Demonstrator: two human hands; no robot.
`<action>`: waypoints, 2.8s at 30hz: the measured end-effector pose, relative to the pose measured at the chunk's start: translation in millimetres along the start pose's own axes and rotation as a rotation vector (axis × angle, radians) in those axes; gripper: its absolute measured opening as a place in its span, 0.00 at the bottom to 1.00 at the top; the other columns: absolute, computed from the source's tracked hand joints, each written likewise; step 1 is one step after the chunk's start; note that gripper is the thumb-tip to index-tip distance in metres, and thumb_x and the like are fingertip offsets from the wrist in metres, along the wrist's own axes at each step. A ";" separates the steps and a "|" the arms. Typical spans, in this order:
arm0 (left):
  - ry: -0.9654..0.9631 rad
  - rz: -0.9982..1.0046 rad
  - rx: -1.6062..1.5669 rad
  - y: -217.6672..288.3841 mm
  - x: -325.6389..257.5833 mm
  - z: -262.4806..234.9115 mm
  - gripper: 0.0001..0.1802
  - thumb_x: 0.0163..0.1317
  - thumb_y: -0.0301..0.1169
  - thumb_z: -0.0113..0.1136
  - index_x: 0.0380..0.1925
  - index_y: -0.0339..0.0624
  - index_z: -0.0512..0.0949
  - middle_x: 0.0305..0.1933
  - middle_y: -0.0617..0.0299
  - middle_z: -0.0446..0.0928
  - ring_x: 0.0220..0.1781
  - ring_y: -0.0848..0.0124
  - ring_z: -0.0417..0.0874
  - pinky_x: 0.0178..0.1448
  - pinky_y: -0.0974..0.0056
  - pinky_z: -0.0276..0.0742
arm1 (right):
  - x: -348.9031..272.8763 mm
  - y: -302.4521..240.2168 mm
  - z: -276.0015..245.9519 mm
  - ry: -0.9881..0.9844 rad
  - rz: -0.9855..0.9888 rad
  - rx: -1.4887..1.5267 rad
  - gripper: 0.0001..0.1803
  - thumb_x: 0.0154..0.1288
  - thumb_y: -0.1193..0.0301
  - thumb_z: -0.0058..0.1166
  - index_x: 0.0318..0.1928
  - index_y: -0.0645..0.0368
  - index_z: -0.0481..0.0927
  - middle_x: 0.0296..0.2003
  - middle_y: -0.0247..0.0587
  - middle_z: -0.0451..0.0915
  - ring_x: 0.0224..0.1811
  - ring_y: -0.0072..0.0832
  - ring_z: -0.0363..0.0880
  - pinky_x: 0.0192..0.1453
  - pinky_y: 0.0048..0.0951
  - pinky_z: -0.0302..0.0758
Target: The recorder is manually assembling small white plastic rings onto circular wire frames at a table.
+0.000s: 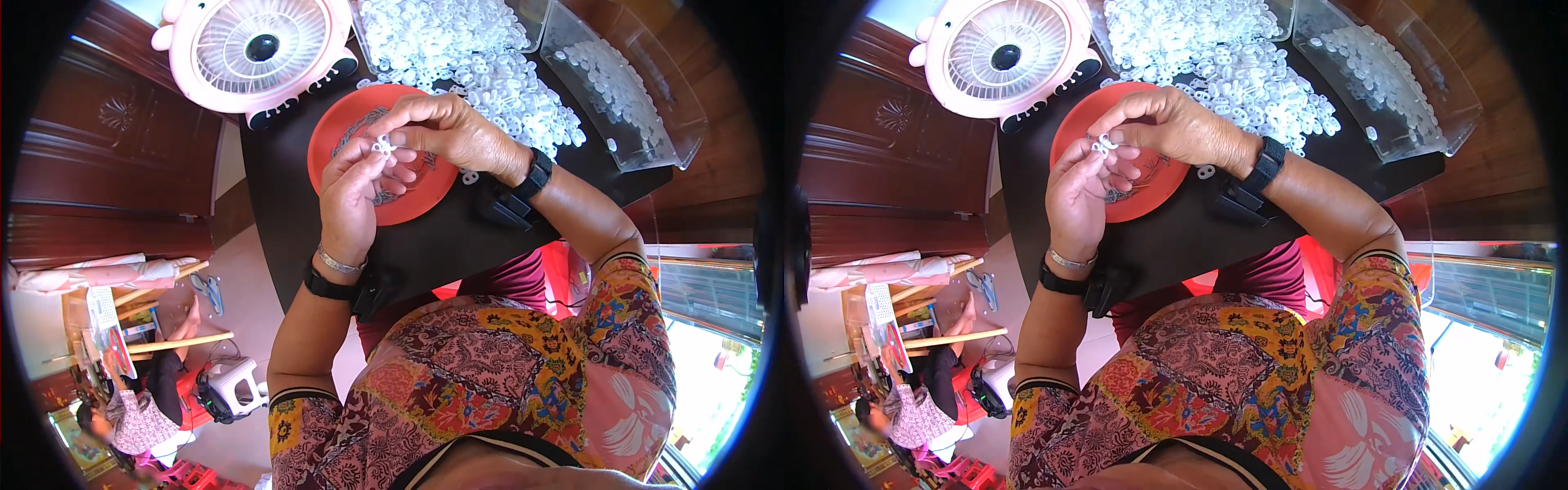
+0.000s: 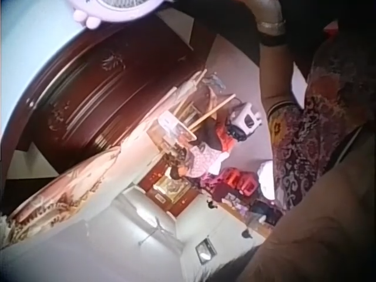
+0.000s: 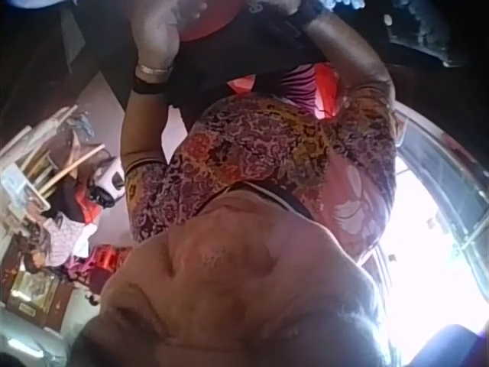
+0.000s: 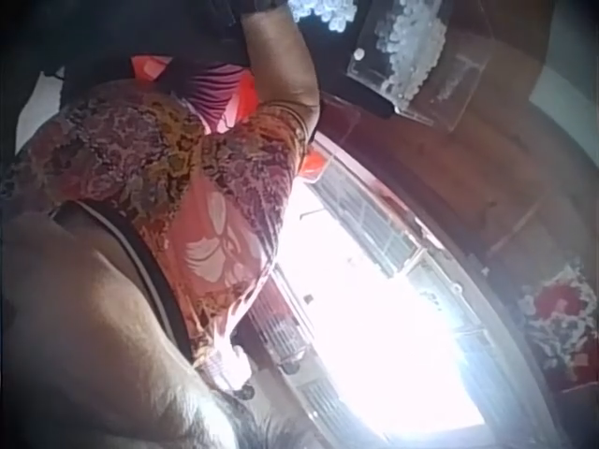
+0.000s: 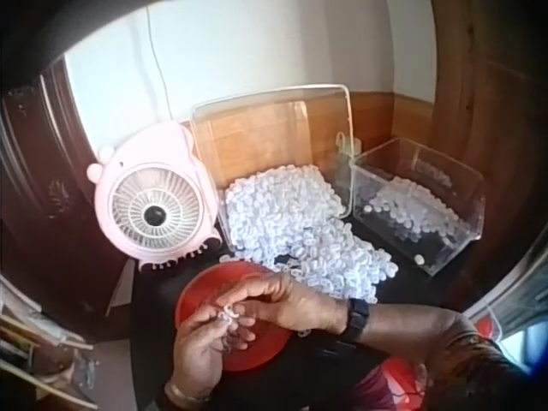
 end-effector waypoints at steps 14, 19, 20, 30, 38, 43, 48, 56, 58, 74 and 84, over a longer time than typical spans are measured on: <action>0.045 0.088 -0.006 4.1 -0.6 -7.4 0.09 0.64 0.30 0.47 0.32 0.35 0.73 0.34 0.51 0.81 0.31 0.69 0.81 0.36 0.70 0.74 | -1.8 -4.5 -3.7 0.029 0.012 -0.071 0.05 0.61 0.79 0.57 0.38 0.63 0.80 0.34 0.31 0.81 0.38 0.16 0.76 0.48 0.21 0.73; 0.052 0.087 0.036 4.3 -1.2 -6.6 0.08 0.63 0.28 0.47 0.33 0.35 0.74 0.34 0.51 0.81 0.31 0.70 0.81 0.36 0.70 0.74 | -1.5 -7.9 -3.9 -0.006 0.011 -0.135 0.05 0.60 0.79 0.58 0.38 0.63 0.79 0.33 0.32 0.81 0.38 0.16 0.76 0.47 0.21 0.73; 0.050 0.086 0.037 4.4 -1.2 -6.9 0.08 0.63 0.28 0.47 0.33 0.35 0.74 0.34 0.51 0.81 0.31 0.70 0.81 0.36 0.70 0.74 | -1.5 -9.7 -4.1 -0.004 0.010 -0.136 0.05 0.60 0.79 0.58 0.38 0.63 0.79 0.33 0.32 0.81 0.38 0.16 0.76 0.47 0.21 0.73; 0.133 0.064 0.080 4.9 -3.4 -7.2 0.09 0.63 0.29 0.48 0.31 0.35 0.75 0.31 0.54 0.80 0.28 0.72 0.79 0.33 0.71 0.71 | 1.1 3.6 -10.3 0.052 0.185 0.104 0.11 0.62 0.75 0.57 0.46 0.63 0.80 0.31 0.30 0.80 0.32 0.13 0.75 0.39 0.16 0.73; 0.188 0.055 0.210 0.8 -3.7 -7.8 0.08 0.62 0.30 0.52 0.28 0.37 0.75 0.24 0.61 0.76 0.22 0.77 0.74 0.28 0.74 0.65 | -1.2 4.4 -7.9 0.070 0.215 0.145 0.09 0.62 0.74 0.57 0.43 0.63 0.80 0.30 0.30 0.80 0.31 0.13 0.76 0.38 0.16 0.73; 0.200 0.029 0.223 1.0 -4.1 -8.5 0.07 0.62 0.30 0.52 0.28 0.38 0.75 0.21 0.64 0.74 0.20 0.79 0.71 0.26 0.75 0.63 | -1.0 3.4 -7.8 0.063 0.184 0.113 0.09 0.62 0.74 0.58 0.42 0.62 0.81 0.30 0.30 0.81 0.31 0.13 0.75 0.38 0.17 0.73; 0.203 0.025 0.233 0.3 -3.5 -8.8 0.07 0.61 0.29 0.52 0.27 0.38 0.75 0.20 0.65 0.73 0.19 0.80 0.70 0.25 0.76 0.62 | -0.9 1.4 -7.4 0.080 0.148 0.059 0.08 0.62 0.75 0.58 0.42 0.62 0.81 0.30 0.30 0.80 0.31 0.13 0.75 0.38 0.17 0.73; 0.197 0.034 0.307 -0.5 -3.7 -7.8 0.10 0.61 0.32 0.50 0.27 0.37 0.75 0.21 0.63 0.73 0.19 0.78 0.70 0.24 0.75 0.62 | -1.6 -1.0 -5.5 0.049 0.155 -0.011 0.08 0.62 0.75 0.57 0.42 0.63 0.81 0.30 0.30 0.80 0.32 0.13 0.75 0.39 0.17 0.73; 0.189 0.029 0.298 -1.2 -3.3 -7.5 0.10 0.61 0.32 0.50 0.27 0.37 0.75 0.21 0.64 0.73 0.19 0.78 0.70 0.24 0.75 0.62 | -1.7 1.5 -5.8 0.050 0.148 -0.003 0.08 0.62 0.76 0.57 0.42 0.63 0.81 0.31 0.31 0.81 0.33 0.13 0.76 0.41 0.17 0.74; 0.199 0.039 0.271 -2.5 -4.1 -5.3 0.10 0.64 0.33 0.48 0.30 0.37 0.74 0.22 0.62 0.74 0.20 0.79 0.70 0.25 0.76 0.61 | -5.1 -4.2 9.1 0.030 -0.002 -0.165 0.11 0.57 0.80 0.60 0.41 0.60 0.79 0.33 0.30 0.80 0.38 0.15 0.78 0.42 0.20 0.76; 0.152 -0.003 0.197 -6.0 -2.5 -6.6 0.14 0.65 0.36 0.47 0.36 0.35 0.75 0.24 0.59 0.77 0.21 0.74 0.75 0.26 0.73 0.66 | -6.9 -14.2 13.2 -0.003 -0.186 -0.459 0.16 0.52 0.78 0.63 0.43 0.60 0.77 0.35 0.38 0.80 0.36 0.28 0.81 0.42 0.26 0.78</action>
Point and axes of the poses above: each hand's wrist, its own x-axis towards the middle knuckle, its own z-axis out of the palm, y = z × x, the point moved 5 cm from there along x, towards the middle knuckle
